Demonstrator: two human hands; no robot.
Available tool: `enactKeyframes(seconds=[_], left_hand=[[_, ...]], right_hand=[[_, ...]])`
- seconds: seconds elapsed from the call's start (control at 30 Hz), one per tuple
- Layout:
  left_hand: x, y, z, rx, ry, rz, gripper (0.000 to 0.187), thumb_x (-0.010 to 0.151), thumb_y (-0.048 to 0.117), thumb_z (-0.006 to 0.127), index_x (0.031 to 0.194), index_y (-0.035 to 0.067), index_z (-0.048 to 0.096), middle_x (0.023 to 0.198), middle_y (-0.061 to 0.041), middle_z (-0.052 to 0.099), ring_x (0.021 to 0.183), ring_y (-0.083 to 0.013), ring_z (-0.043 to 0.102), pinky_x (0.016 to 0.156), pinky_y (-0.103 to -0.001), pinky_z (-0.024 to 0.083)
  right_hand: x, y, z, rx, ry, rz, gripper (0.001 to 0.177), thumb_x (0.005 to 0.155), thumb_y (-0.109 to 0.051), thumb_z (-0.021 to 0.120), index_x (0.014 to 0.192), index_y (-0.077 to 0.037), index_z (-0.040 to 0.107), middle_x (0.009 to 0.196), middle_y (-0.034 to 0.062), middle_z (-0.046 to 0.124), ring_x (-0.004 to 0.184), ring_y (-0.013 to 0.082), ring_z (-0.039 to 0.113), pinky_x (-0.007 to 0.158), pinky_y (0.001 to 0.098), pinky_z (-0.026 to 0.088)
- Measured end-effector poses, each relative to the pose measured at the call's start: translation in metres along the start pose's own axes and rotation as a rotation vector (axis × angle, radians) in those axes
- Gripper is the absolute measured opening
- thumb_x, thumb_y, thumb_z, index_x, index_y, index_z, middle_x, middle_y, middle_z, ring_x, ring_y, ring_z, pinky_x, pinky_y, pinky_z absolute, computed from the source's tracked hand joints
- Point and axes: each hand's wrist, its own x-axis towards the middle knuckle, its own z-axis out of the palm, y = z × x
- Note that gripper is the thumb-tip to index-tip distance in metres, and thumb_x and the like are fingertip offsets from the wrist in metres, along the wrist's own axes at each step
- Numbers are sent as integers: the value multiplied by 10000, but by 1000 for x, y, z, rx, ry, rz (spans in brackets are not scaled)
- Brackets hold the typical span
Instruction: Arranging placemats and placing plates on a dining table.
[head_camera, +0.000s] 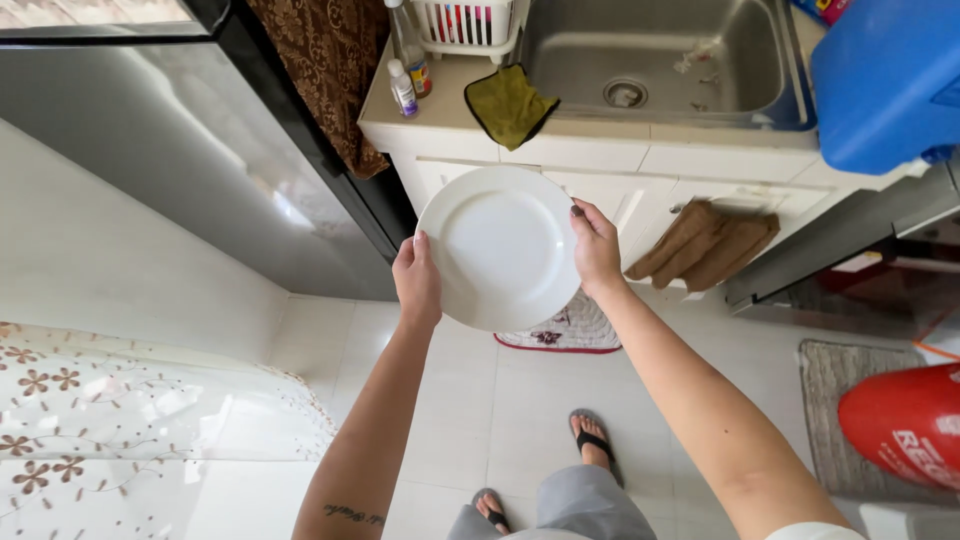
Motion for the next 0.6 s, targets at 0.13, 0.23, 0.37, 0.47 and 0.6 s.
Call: enactKeyframes(seconds=[0.13,0.23,0.37,0.47,0.6], left_hand=[[-21,6,-36,52,-21,-39,418,1049,362,469,1183,11,651,1040,-67,702,958,-151,627,869,-325,513],[-35,7,-53,39,-64,-28,432,1056,365,481,1187,-14,643,1051,-91,696,961,-171,621,879,-344,518],[-58,8,-62,62,-75,-57,441,1050,373,477,1192,-7,649,1034,-98,695,947,-173,618,866,-343,519],[-77,2,-66,38,-92,-45,443,1050,378,478,1191,-6,648,1035,-88,697,946,-166,618,866,-337,518],[-108,-1,-68,67,-84,-67,443,1053,385,467,1201,10,650,1030,-80,690,945,-163,608,868,-332,513]], right_hand=[[-54,-17,23,-62,64,93,342,1043,-188,514,1304,-13,649,1139,51,706,1054,130,618,957,270,490],[-83,-20,27,5,75,75,336,1052,-188,512,1294,-1,654,1138,61,702,1042,138,611,941,283,492],[-111,-25,22,-51,99,56,336,1056,-187,511,1293,-4,663,1144,65,698,1052,138,608,950,286,487],[-131,-30,16,-73,108,50,337,1053,-189,507,1289,-5,663,1148,62,702,1056,139,615,952,286,493],[-153,-24,-2,-73,104,13,330,1060,-187,515,1293,0,654,1160,71,700,1070,147,611,965,293,485]])
